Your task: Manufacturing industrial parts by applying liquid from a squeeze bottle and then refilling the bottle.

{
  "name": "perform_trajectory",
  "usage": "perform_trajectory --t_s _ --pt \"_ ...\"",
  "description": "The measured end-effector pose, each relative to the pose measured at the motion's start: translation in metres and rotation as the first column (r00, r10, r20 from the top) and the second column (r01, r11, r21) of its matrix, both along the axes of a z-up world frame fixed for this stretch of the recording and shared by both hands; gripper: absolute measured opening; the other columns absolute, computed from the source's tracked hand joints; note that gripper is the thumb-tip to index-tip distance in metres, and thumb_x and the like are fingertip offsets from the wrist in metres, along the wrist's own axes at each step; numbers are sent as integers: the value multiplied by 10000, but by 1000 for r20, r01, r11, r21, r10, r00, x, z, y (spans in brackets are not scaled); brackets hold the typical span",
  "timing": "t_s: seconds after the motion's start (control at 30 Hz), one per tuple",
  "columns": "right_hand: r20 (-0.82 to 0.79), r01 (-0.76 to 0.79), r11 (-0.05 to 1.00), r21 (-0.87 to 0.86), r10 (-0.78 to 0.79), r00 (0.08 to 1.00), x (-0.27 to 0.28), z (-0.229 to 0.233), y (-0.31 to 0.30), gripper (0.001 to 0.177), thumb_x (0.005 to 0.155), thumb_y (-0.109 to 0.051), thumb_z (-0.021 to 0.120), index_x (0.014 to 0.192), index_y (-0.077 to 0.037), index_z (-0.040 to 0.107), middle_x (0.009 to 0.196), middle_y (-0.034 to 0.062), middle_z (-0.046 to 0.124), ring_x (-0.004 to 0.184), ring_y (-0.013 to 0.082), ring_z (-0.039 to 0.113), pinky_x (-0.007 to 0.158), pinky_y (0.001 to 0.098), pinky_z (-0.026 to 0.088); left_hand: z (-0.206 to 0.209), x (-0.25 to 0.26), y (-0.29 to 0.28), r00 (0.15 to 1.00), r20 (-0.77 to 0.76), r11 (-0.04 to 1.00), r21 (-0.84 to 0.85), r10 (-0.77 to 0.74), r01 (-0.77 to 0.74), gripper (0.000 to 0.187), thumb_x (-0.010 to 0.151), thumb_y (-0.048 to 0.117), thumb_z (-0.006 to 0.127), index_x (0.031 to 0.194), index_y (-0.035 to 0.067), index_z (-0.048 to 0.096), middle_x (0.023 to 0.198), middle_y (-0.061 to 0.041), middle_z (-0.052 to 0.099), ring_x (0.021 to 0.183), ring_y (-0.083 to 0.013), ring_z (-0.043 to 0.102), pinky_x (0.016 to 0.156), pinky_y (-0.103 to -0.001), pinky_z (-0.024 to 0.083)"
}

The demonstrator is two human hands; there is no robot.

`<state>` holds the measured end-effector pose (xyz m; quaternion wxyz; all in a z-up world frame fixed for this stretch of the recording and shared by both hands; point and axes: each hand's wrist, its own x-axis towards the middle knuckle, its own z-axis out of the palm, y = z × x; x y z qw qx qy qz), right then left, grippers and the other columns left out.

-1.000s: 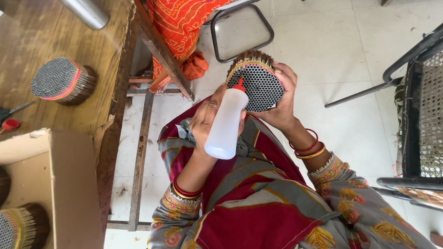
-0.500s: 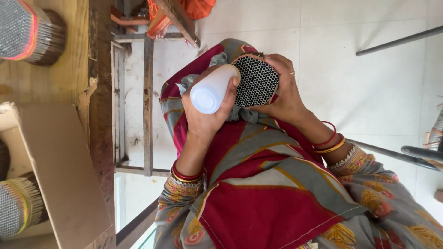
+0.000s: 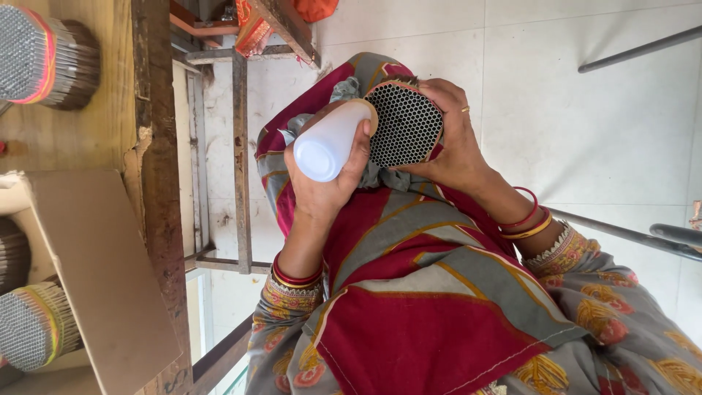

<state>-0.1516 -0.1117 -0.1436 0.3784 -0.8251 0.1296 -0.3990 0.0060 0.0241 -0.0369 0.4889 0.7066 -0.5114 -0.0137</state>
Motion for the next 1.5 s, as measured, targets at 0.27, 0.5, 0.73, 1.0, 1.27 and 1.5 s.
perform_trajectory --t_s 0.27,0.5,0.73,1.0,1.27,1.5 --pt "33 -7 1000 -8 7 999 3 4 5 1181 623 -179 1056 1545 -131 318 1498 180 383 1454 361 409 1230 470 423 9 -2 12 995 -99 1000 -18 -15 13 290 975 223 766 1134 -13 711 1022 -133 774 889 -208 773 832 -313 617" --pt "21 18 997 -71 -16 1000 5 11 8 1189 591 -216 1070 1517 -105 333 1507 178 399 1441 355 414 1213 469 418 -6 8 37 982 -181 988 -151 -54 26 333 988 184 747 1197 -61 664 1081 -163 734 971 -214 727 873 -321 595" --pt "135 -11 1000 12 9 991 5 22 10 1201 645 -213 1071 1555 -107 295 1534 153 377 1422 286 441 1217 415 434 -34 20 39 724 -676 953 -290 -137 -91 541 1082 442 619 1162 -90 676 941 -152 708 805 -207 668 768 -325 553" --pt "192 -19 1000 -10 21 981 6 24 11 1200 635 -167 1062 1548 -108 285 1538 173 357 1417 291 449 1209 409 441 -28 16 34 509 -807 918 -388 -298 -78 654 1030 518 552 1222 -102 638 991 -156 712 804 -228 690 703 -325 547" --pt "192 21 998 -55 -10 981 8 26 13 1200 631 -164 1069 1538 -120 286 1526 177 360 1427 299 429 1204 412 439 -35 8 48 874 -437 934 -355 -210 47 497 1072 335 657 1355 -65 574 1273 -170 679 1119 -240 675 1007 -326 551" --pt "191 6 999 -43 2 982 6 19 13 1171 651 -143 1058 1530 -123 285 1527 194 345 1421 305 424 1193 420 452 -9 1 35 991 131 947 -317 -3 44 371 972 265 741 1172 -44 702 1163 -187 740 923 -246 771 808 -320 647"
